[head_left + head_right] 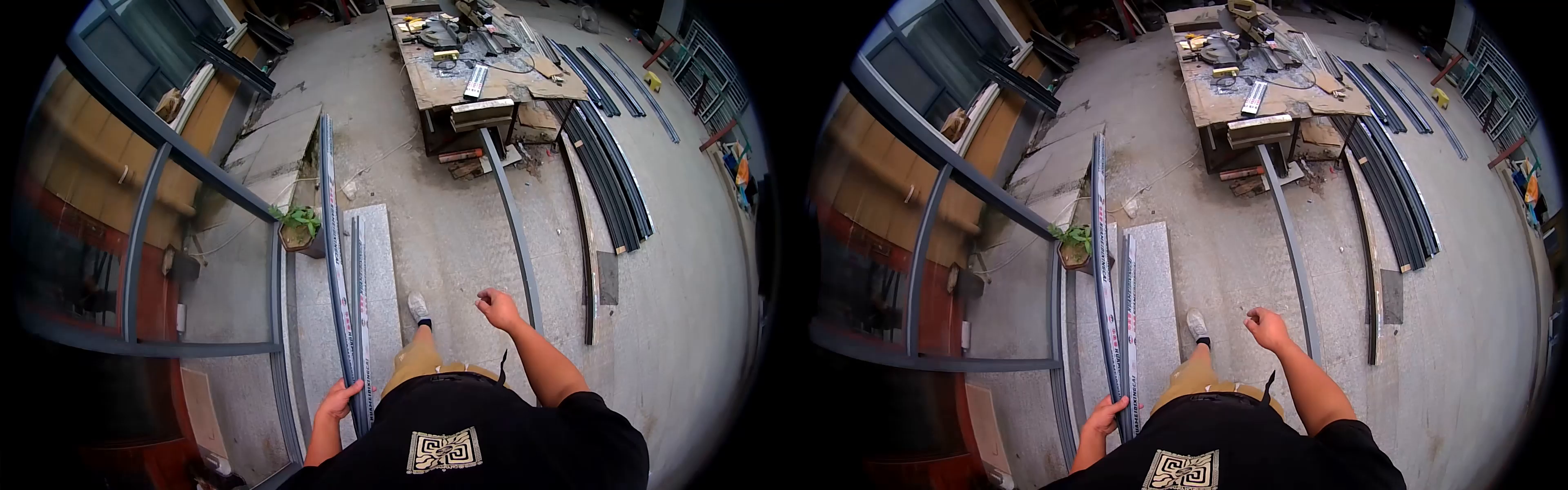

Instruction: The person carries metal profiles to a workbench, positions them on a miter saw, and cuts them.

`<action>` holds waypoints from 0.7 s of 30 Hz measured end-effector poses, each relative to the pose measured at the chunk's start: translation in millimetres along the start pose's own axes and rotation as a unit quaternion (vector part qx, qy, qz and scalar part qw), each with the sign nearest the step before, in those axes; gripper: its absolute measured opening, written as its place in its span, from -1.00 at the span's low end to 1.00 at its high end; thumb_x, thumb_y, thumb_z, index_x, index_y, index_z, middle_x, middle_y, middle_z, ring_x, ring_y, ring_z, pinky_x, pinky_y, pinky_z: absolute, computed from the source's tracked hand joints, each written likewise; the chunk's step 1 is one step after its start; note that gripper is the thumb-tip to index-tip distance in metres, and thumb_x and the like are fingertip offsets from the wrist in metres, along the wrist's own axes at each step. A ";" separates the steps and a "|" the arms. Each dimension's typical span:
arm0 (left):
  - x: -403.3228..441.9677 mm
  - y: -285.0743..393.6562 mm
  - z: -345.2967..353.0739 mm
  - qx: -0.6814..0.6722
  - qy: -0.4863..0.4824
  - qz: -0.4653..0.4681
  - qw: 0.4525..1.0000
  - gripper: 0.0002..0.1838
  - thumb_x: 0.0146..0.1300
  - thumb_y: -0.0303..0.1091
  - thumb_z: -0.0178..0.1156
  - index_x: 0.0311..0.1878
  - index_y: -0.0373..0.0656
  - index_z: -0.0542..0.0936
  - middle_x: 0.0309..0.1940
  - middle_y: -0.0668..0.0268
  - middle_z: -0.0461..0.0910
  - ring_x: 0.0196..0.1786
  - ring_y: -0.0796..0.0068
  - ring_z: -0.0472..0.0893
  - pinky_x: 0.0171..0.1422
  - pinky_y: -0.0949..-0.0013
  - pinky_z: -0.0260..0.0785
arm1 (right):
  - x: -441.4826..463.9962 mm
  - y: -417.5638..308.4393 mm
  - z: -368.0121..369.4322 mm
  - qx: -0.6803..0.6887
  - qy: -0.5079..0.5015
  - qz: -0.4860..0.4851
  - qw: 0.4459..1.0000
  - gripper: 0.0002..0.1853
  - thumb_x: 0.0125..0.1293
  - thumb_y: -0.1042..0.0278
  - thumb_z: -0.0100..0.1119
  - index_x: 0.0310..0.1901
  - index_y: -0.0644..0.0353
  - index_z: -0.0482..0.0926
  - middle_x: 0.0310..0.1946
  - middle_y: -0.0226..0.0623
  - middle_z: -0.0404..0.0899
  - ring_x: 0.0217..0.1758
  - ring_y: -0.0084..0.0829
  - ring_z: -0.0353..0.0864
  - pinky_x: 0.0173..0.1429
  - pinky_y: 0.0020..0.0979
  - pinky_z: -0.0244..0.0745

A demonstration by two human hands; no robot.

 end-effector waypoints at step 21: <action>366.6 461.8 39.0 -0.013 0.016 0.063 0.998 -0.67 0.55 -0.24 0.35 0.21 -0.23 0.60 -0.12 0.21 0.76 0.00 0.11 0.82 0.12 0.02 0.70 | 356.7 140.7 -13.9 -0.216 -0.233 0.221 0.922 -0.40 0.44 -0.28 0.18 -0.14 0.21 0.84 -0.22 -0.01 0.84 -0.09 0.07 0.82 0.08 0.01 0.67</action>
Point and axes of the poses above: each hand's wrist, its own x-axis towards the middle knuckle, its own z-axis out of the palm, y = z × x, the point moved 1 cm from there along x, towards the middle knuckle
